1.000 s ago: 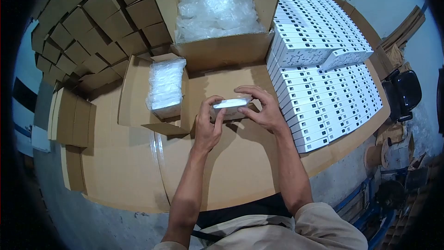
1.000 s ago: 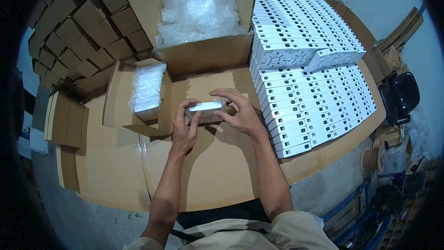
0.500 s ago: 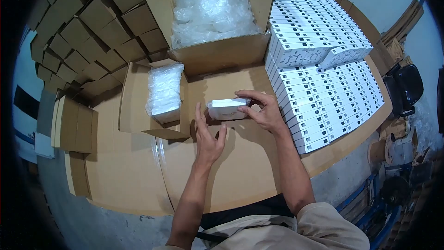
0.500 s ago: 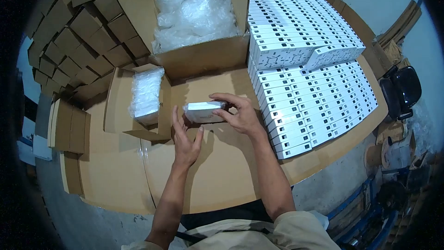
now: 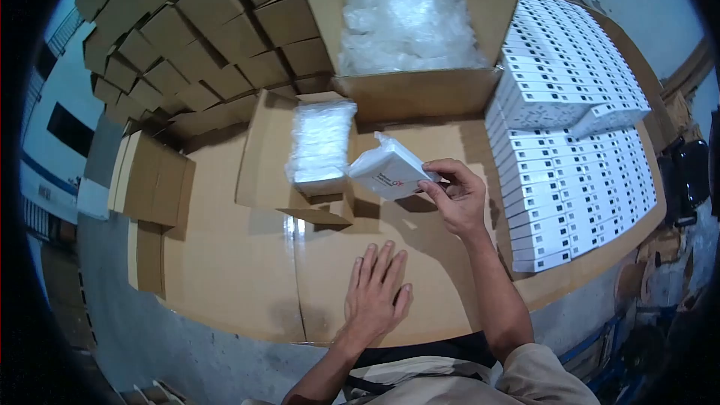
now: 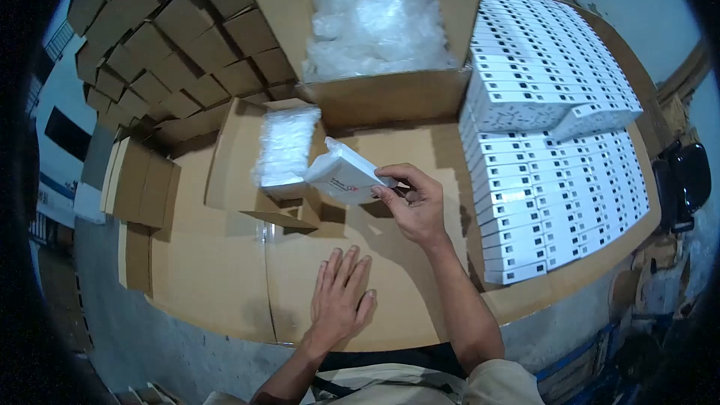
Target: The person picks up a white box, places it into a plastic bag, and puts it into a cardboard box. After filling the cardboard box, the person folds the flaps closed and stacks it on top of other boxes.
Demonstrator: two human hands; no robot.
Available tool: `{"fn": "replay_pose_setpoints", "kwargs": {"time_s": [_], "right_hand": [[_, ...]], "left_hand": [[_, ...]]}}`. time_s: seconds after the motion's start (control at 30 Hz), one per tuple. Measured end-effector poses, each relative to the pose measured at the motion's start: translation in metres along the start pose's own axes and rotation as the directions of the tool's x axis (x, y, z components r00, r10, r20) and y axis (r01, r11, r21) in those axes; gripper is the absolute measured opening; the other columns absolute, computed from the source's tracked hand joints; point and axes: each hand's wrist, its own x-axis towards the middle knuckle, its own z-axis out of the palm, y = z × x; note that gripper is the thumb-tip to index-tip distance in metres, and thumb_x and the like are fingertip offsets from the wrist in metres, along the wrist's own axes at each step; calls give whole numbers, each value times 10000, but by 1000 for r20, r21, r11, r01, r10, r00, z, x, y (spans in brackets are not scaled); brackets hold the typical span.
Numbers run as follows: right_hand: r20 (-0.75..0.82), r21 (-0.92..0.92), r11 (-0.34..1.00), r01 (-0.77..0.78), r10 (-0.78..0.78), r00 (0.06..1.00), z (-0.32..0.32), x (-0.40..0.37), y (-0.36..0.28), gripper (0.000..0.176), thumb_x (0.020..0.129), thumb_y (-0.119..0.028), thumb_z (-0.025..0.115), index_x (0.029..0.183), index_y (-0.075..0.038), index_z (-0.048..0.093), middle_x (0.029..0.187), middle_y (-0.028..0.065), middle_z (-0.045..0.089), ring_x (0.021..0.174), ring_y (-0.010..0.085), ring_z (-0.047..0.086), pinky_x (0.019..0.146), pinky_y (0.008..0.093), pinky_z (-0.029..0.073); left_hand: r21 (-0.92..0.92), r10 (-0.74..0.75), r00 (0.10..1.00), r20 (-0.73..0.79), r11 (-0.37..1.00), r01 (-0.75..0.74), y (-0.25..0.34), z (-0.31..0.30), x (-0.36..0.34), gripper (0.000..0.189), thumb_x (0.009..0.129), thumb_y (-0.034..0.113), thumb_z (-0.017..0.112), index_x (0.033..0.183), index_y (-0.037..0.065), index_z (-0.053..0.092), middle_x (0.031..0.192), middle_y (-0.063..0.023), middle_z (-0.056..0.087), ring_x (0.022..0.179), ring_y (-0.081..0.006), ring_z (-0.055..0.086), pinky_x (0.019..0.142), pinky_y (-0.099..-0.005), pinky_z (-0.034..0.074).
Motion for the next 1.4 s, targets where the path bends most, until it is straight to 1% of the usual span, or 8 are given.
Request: {"fn": "replay_pose_setpoints", "kwargs": {"time_s": [0.2,0.4,0.6,0.9,1.0,1.23,1.33,1.4], "right_hand": [[82,102,988,115,-123,989,58,16,-6,218,871,93,741,1069,24,681,1096,122,704,1003,172,700,850,308,632],[231,-81,950,300,-275,933,79,30,-12,211,829,69,781,1012,11,694,1042,140,725,936,218,733,794,323,618],[420,-269,824,499,-366,830,78,41,-23,221,813,25,787,1007,-13,690,1038,128,712,904,294,720,765,377,590],[652,-439,624,647,-274,707,88,44,-36,188,856,-33,672,1031,-42,604,1025,144,620,959,311,679,758,427,600],[670,-484,610,627,-203,714,93,45,-35,256,800,-18,740,1024,-44,618,1016,127,643,916,313,685,760,416,590],[647,-554,534,639,-208,734,101,49,-20,174,822,-67,711,965,-66,611,973,110,635,870,301,676,721,421,566],[633,-583,505,637,-209,745,104,50,-17,147,797,-85,713,916,-67,628,950,103,637,849,287,674,704,418,549],[620,-610,483,628,-202,758,106,50,-18,127,776,-94,715,878,-64,646,939,100,638,841,280,671,706,413,539]], "left_hand": [[44,-33,997,77,999,30,-1,-1,-6,671,943,368,621,1538,110,447,1602,-159,383,1466,-427,329,1195,-582,262],[46,-37,995,95,998,32,0,-7,2,662,948,381,606,1537,123,448,1587,-158,395,1442,-429,348,1175,-590,278],[80,-39,994,98,996,32,0,-10,4,636,963,406,583,1528,139,463,1600,-120,393,1444,-385,367,1167,-571,314],[71,-61,992,111,996,53,-2,-5,3,666,966,420,580,1554,144,433,1603,-123,387,1463,-383,347,1184,-570,290],[71,-59,993,102,996,52,-2,-5,3,674,965,417,586,1561,146,424,1612,-123,377,1465,-389,345,1186,-572,287],[68,-55,993,102,997,49,-2,-5,3,676,949,405,611,1546,138,439,1608,-124,384,1452,-394,365,1180,-570,295],[17,-38,996,87,999,37,-4,0,3,679,924,400,628,1510,98,461,1536,-196,419,1447,-446,334,1179,-612,250],[-1,-37,996,78,999,37,-5,1,3,668,921,394,633,1494,90,475,1524,-204,427,1450,-450,331,1179,-617,247]]}}
